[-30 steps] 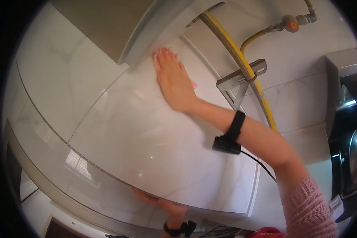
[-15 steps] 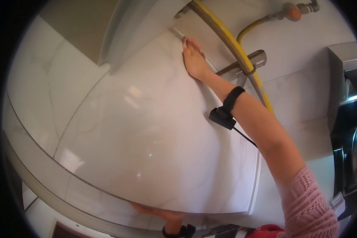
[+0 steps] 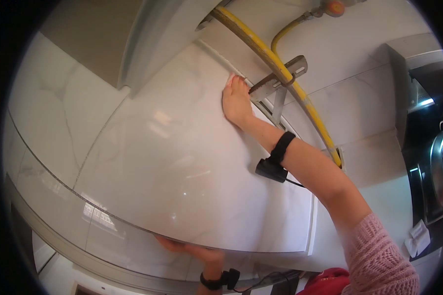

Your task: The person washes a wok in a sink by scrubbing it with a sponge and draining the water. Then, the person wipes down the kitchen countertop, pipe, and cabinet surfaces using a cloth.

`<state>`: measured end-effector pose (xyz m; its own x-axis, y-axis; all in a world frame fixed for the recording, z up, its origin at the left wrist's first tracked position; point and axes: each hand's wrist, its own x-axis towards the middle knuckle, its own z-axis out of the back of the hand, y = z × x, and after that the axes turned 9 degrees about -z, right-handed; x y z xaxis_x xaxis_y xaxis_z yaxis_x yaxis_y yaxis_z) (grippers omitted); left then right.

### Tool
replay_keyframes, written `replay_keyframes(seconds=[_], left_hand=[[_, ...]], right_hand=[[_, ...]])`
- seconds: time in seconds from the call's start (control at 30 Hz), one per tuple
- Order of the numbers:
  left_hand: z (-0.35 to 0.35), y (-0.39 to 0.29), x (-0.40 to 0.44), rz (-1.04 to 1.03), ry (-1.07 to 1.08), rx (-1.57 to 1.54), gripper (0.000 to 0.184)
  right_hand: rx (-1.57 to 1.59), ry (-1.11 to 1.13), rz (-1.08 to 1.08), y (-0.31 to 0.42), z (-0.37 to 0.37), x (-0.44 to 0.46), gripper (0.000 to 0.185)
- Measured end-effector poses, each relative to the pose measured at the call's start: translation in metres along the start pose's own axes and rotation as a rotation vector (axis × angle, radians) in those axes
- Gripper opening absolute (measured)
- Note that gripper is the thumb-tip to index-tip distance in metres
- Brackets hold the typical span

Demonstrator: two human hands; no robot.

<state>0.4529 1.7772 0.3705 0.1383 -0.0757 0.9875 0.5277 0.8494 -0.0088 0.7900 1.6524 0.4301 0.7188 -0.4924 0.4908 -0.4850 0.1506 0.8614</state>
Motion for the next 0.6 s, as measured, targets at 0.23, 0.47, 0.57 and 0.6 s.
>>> replay_keyframes(seconds=[0.23,0.47,0.57,0.6], left_hand=[[-0.005,0.0,-0.001,-0.038,0.008,0.023,0.075],[-0.005,0.003,-0.009,-0.007,-0.03,0.13,0.076],[-0.003,0.014,-0.008,-0.057,-0.049,0.17,0.077],[-0.001,0.017,-0.009,-0.07,-0.056,0.187,0.078]], right_hand=[[0.114,0.142,0.058,0.013,0.069,-0.146,0.057],[0.388,0.468,0.318,0.053,0.159,-0.275,0.061],[0.183,0.427,0.366,0.052,0.122,-0.242,0.062],[0.058,0.404,0.37,0.047,0.109,-0.229,0.062]])
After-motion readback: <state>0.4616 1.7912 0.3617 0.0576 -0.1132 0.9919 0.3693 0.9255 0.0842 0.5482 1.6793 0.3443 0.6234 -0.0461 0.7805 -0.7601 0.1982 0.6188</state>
